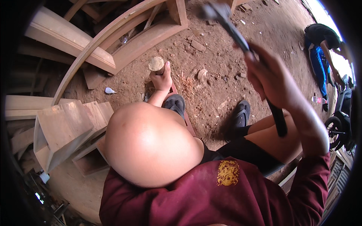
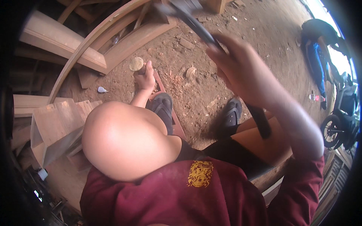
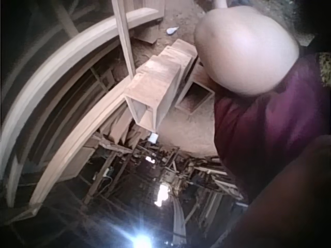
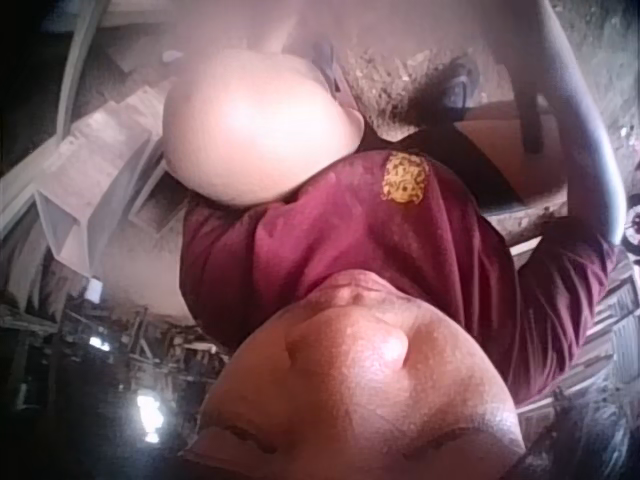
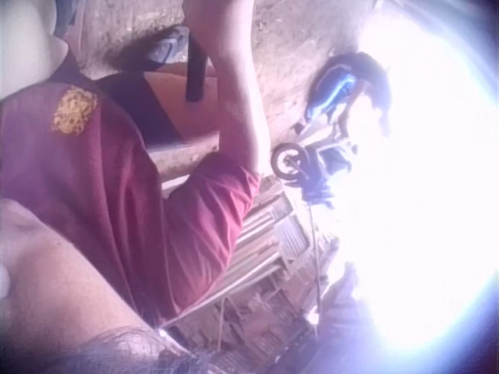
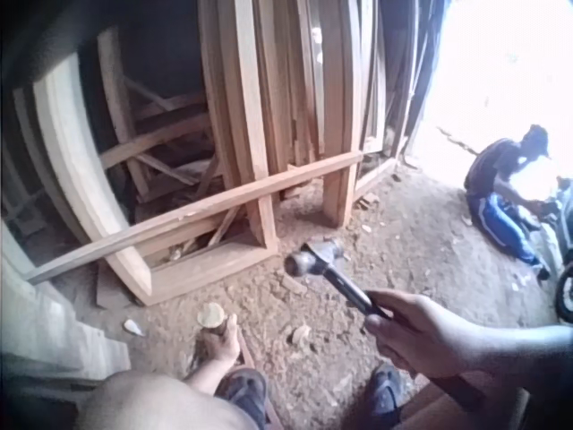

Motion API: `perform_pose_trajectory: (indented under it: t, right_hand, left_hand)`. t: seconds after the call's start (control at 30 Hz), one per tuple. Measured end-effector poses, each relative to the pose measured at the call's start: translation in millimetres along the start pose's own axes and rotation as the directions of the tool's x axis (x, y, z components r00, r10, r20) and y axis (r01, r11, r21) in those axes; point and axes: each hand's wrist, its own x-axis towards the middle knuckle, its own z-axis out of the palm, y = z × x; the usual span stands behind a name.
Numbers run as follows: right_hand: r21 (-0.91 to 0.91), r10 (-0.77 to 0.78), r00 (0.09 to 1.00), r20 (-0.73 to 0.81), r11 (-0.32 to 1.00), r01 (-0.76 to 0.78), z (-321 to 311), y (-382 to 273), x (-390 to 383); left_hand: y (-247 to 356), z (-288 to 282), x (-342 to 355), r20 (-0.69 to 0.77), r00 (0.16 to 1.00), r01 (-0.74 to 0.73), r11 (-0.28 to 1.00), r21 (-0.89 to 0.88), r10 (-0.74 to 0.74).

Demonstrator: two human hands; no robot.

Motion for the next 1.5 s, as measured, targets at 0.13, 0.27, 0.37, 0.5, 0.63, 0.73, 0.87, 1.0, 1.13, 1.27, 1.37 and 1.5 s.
perform_pose_trajectory:
  t: [0.13, 0.27, 0.37, 0.5, 0.63, 0.73, 0.87, 1.0, 1.13, 1.27, 1.37, 1.5]
  right_hand:
    - [-0.126, -0.431, 0.887, -0.165, 0.901, 0.415, 28.4, -51.6, 45.8]
    - [-0.214, -0.467, 0.872, -0.149, 0.876, 0.433, 93.0, 13.8, 77.6]
    - [-0.438, -0.094, 0.955, 0.28, 0.873, 0.214, 108.5, 36.1, 83.1]
    - [-0.375, -0.215, 0.967, 0.135, 0.893, 0.251, 82.9, 5.3, 80.6]
    - [-0.139, -0.581, 0.79, -0.195, 0.814, 0.564, 71.4, -52.4, 77.8]
    - [-0.076, -0.378, 0.922, -0.085, 0.925, 0.372, 91.8, -20.4, 73.0]
    - [-0.32, -0.055, 0.966, 0.251, 0.938, 0.136, 99.2, 75.4, 84.6]
    - [-0.106, 0.317, 0.862, 0.394, 0.948, -0.301, 55.9, 56.6, 70.7]
    - [-0.119, 0.409, 0.857, 0.314, 0.912, -0.392, 34.0, 59.7, 60.5]
    - [-0.059, 0.365, 0.908, 0.204, 0.931, -0.361, 16.4, 59.8, 44.9]
    - [0.003, 0.132, 0.99, 0.042, 0.991, -0.132, 10.3, 30.2, 36.4]
    - [0.186, -0.357, 0.929, -0.101, 0.91, 0.37, 3.7, -40.5, 42.1]
  left_hand:
    - [5.3, -11.7, -0.9, -0.007, 0.998, -0.06, 0.993, 0.1, 0.061]
    - [11.3, 16.4, -3.3, 0.068, 0.998, -0.009, 0.994, 0.112, 0.001]
    - [1.2, 3.1, -10.3, -0.002, 0.999, -0.049, 0.993, 0.103, 0.05]
    - [-4.0, 7.0, -4.9, 0.038, 0.998, -0.051, 0.998, 0.025, 0.05]
    - [1.3, -12.1, 2.5, 0.049, 0.997, -0.057, 0.995, 0.079, 0.053]
    - [19.2, 8.7, -0.1, 0.051, 0.994, -0.1, 0.995, 0.016, 0.099]
    - [6.7, 20.3, -6.1, 0.088, 0.996, -0.042, 0.994, 0.1, 0.033]
    - [-11.2, 5.0, 16.3, 0.133, 0.989, 0.063, 0.996, 0.063, -0.071]
    - [4.9, -0.5, 57.7, 0.063, 0.937, 0.348, 0.923, -0.166, -0.342]
    - [3.0, 17.1, 58.4, 0.011, 0.927, 0.366, 0.895, -0.256, -0.376]
    - [2.7, 20.6, 35.1, -0.043, 0.964, 0.254, 0.956, -0.147, -0.262]
    - [-9.3, -6.9, 14.8, -0.082, 0.989, 0.125, 0.992, 0.031, -0.122]
